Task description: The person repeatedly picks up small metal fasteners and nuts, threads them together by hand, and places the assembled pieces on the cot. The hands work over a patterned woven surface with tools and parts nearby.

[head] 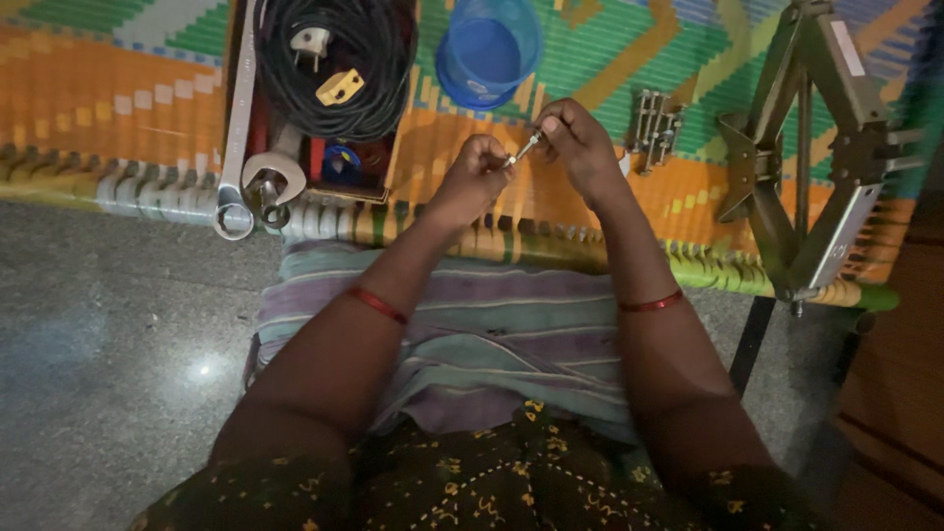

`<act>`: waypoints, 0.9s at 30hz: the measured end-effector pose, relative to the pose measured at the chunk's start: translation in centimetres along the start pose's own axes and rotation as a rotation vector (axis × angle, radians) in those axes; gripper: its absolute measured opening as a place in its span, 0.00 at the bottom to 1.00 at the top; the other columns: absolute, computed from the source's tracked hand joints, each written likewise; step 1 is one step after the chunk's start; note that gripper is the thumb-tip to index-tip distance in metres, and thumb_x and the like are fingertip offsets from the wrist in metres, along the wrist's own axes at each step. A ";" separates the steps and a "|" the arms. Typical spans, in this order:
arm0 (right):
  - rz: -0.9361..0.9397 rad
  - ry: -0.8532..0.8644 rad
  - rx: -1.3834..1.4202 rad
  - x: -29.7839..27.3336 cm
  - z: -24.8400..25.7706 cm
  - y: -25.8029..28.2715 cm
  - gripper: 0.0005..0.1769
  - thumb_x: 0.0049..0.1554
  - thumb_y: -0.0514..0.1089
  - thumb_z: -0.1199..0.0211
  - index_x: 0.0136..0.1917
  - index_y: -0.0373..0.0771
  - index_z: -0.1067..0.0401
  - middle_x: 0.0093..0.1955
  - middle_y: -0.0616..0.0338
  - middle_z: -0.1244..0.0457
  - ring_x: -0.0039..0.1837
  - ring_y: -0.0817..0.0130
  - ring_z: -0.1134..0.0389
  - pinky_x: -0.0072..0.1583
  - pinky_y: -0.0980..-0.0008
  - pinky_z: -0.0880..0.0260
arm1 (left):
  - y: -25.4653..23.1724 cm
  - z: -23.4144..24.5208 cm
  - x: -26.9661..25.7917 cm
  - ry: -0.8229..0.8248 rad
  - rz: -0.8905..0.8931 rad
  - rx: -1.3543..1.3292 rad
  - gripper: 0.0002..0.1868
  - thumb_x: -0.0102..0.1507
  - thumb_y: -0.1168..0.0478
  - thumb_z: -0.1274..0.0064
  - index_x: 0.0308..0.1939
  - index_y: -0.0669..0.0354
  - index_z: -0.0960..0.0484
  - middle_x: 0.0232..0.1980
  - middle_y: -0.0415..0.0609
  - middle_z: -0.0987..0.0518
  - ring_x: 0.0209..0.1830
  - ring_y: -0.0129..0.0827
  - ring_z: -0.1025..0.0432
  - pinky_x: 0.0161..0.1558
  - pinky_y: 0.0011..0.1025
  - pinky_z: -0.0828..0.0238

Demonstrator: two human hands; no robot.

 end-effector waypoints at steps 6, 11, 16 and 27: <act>-0.027 -0.133 -0.331 0.1 1.3 -2.0 0.12 0.66 0.47 0.42 0.53 0.36 0.29 0.44 0.56 0.31 0.46 0.66 0.30 0.51 0.67 0.30 | 0.5 0.2 0.6 0.047 -0.010 -0.073 0.31 0.64 0.73 0.56 0.71 0.54 0.42 0.43 0.46 0.24 0.30 0.25 0.35 0.31 0.25 0.35; 0.046 -0.168 -0.539 -0.1 0.8 -1.0 0.11 0.63 0.47 0.36 0.52 0.37 0.25 0.47 0.49 0.31 0.48 0.53 0.29 0.51 0.60 0.31 | -0.1 0.3 0.1 0.101 -0.107 -0.018 0.39 0.68 0.73 0.58 0.82 0.54 0.54 0.51 0.51 0.19 0.48 0.27 0.26 0.48 0.26 0.28; 0.259 -0.214 -0.585 -1.2 0.4 2.6 0.11 0.60 0.39 0.36 0.57 0.39 0.23 0.54 0.50 0.32 0.55 0.53 0.30 0.57 0.61 0.31 | -1.4 -0.1 -0.2 0.088 -0.038 -0.071 0.38 0.71 0.72 0.58 0.83 0.52 0.56 0.51 0.53 0.19 0.48 0.30 0.24 0.51 0.30 0.25; 0.030 0.109 -0.177 -1.2 -1.8 2.6 0.09 0.61 0.36 0.36 0.55 0.34 0.24 0.51 0.56 0.33 0.56 0.67 0.29 0.59 0.69 0.30 | -1.1 -0.1 0.2 -0.009 -0.113 0.011 0.32 0.70 0.67 0.55 0.77 0.57 0.46 0.47 0.54 0.18 0.44 0.33 0.21 0.49 0.32 0.22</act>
Point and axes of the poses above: each hand's wrist, its own x-axis towards the middle knuckle, its own z-axis out of the back of the hand, y = z × x, the point moved 3 cm from there along x, towards the middle knuckle
